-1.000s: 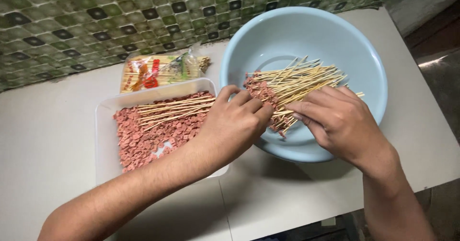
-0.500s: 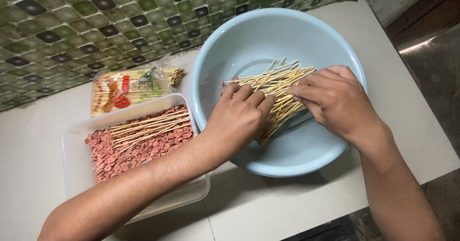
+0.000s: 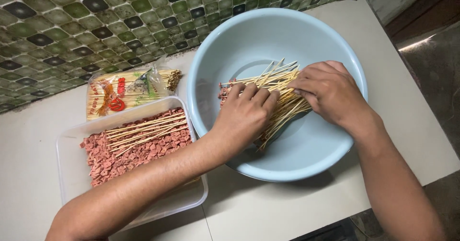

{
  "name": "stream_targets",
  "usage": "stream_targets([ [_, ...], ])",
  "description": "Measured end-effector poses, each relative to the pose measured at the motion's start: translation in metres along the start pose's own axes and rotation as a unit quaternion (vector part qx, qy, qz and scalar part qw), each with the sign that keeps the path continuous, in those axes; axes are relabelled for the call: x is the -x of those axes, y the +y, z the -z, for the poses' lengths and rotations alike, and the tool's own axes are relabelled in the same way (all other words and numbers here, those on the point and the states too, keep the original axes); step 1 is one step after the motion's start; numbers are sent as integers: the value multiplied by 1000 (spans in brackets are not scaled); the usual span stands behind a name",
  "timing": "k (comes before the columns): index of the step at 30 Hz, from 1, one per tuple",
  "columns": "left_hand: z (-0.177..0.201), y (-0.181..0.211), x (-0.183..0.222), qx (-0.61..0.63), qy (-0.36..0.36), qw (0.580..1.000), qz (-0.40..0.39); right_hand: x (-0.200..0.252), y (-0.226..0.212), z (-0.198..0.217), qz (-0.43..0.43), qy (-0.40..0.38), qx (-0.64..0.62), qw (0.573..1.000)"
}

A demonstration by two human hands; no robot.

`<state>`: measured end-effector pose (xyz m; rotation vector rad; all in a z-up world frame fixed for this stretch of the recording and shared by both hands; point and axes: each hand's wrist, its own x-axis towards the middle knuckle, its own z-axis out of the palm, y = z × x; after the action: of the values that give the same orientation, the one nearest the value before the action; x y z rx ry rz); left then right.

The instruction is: Skewering small pieces of processed meat onto wooden sticks

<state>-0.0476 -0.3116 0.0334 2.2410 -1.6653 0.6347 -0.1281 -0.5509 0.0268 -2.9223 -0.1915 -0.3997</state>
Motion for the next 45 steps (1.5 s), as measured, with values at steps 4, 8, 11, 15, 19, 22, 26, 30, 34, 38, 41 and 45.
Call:
stream_targets([
  [4,2,2,3,-4,-7,1000,-1,1,-3,1,-6,-9,11,1000],
  [8,5,3,3,-5,-12,1000,8,-2,-8,7,-12,-34,14,999],
  [11,8,3,2,-6,-20,1000,9,-2,-9,10,-14,-41,8,999],
  [15,6,5,4,-5,-25,1000,10,-1,-13,13,-25,-49,-8,998],
  [19,13,4,5,0,-21,1000,8,-1,-17,18,-17,-39,-5,999],
  [22,23,2,9,12,-22,1000,9,-1,-27,28,-6,-27,-13,1000],
  [26,51,-3,21,-14,5,1000,14,-6,-53,40,52,25,-37,998],
  [30,80,-14,41,3,5,1000,30,-15,-92,55,101,60,-48,992],
  [34,124,-23,61,-24,4,999,45,-26,-133,70,144,81,-52,985],
  [38,154,-30,91,-85,2,993,80,-36,-183,84,220,109,-57,968],
  [41,176,-33,116,-92,9,991,97,-41,-216,86,241,115,-66,961],
  [45,200,-41,146,-127,32,986,106,-50,-250,83,263,120,-69,955],
])
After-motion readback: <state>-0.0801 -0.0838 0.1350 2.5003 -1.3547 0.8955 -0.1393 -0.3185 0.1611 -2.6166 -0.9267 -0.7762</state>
